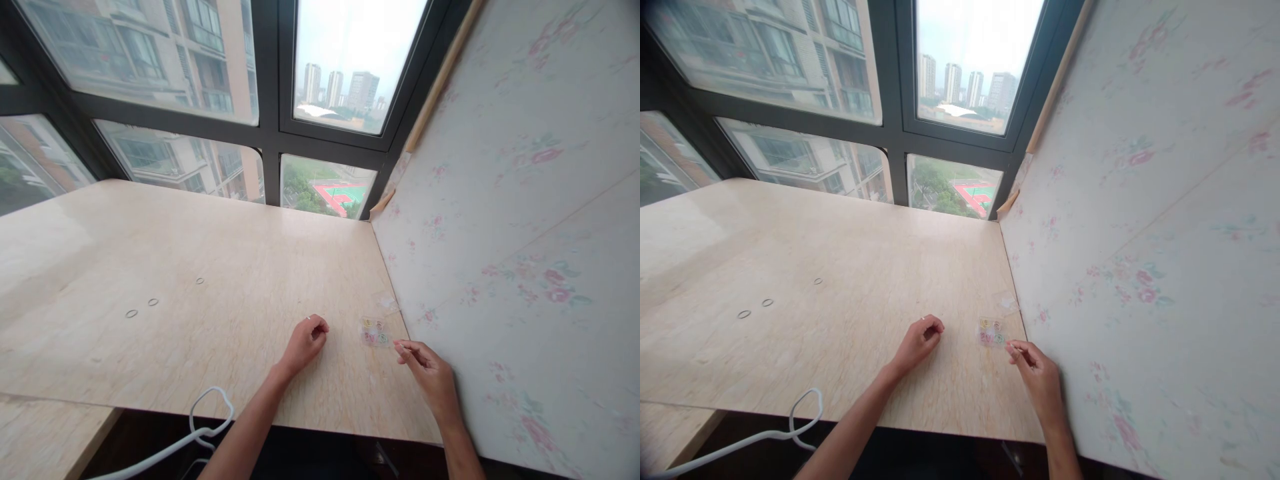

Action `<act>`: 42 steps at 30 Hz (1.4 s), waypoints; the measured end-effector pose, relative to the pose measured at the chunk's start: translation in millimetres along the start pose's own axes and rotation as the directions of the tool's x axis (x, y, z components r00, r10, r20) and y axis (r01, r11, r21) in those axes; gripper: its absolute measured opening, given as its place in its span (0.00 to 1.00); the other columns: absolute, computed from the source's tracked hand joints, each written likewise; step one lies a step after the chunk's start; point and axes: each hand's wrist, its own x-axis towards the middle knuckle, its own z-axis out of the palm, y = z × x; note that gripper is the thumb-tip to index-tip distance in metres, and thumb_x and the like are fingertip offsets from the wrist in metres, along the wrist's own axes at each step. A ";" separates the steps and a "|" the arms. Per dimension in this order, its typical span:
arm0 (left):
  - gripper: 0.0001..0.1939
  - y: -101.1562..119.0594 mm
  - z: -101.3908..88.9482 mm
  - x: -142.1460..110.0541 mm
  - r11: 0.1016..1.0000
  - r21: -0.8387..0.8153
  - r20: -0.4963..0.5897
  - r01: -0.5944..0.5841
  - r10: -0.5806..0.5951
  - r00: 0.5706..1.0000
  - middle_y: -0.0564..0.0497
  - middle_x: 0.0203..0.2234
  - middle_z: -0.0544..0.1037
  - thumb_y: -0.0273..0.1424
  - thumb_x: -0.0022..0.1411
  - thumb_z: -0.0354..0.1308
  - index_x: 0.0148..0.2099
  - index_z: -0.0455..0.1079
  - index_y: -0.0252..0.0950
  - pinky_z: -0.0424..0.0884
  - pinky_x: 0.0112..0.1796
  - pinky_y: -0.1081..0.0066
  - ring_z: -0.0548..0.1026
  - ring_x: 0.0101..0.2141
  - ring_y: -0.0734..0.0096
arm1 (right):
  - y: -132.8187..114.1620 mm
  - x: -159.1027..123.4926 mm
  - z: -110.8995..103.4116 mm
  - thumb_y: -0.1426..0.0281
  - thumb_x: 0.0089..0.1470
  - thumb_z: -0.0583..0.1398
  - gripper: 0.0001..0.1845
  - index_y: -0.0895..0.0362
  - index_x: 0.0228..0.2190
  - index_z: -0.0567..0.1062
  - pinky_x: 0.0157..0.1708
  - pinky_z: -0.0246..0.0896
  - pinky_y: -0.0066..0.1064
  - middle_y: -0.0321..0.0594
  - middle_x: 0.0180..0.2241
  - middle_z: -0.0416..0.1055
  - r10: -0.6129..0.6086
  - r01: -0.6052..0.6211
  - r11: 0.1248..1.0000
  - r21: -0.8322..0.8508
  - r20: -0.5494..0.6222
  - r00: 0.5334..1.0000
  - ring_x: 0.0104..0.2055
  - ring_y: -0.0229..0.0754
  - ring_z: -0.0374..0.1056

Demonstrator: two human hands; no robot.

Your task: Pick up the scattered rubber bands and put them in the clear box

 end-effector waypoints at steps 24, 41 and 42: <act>0.09 -1.6 0.2 -0.8 1.000 0.016 0.005 0.001 -0.001 1.000 0.52 0.27 0.73 0.19 0.51 0.48 0.31 0.66 0.36 0.64 0.33 0.72 0.69 0.29 0.72 | 9.7 1.1 8.9 0.54 0.51 0.61 0.24 0.58 0.44 0.74 0.26 0.65 0.28 0.37 0.28 0.73 0.064 -0.054 0.988 0.146 -0.062 0.996 0.25 0.38 0.67; 0.09 0.1 -0.6 -0.3 1.000 0.027 0.010 0.007 -0.007 1.000 0.52 0.28 0.73 0.19 0.51 0.48 0.31 0.66 0.36 0.64 0.33 0.72 0.69 0.29 0.72 | 8.8 4.2 8.8 0.55 0.49 0.64 0.27 0.61 0.45 0.77 0.30 0.68 0.32 0.42 0.30 0.78 0.117 -0.086 0.970 0.229 -0.124 0.985 0.29 0.43 0.72; 0.09 0.2 -0.5 -0.3 1.000 0.027 0.010 0.007 -0.007 1.000 0.52 0.28 0.73 0.19 0.51 0.48 0.31 0.65 0.36 0.64 0.33 0.72 0.69 0.29 0.72 | 8.1 3.7 8.7 0.55 0.49 0.64 0.27 0.61 0.46 0.76 0.31 0.69 0.33 0.43 0.32 0.78 0.123 -0.090 0.966 0.243 -0.122 0.985 0.31 0.43 0.73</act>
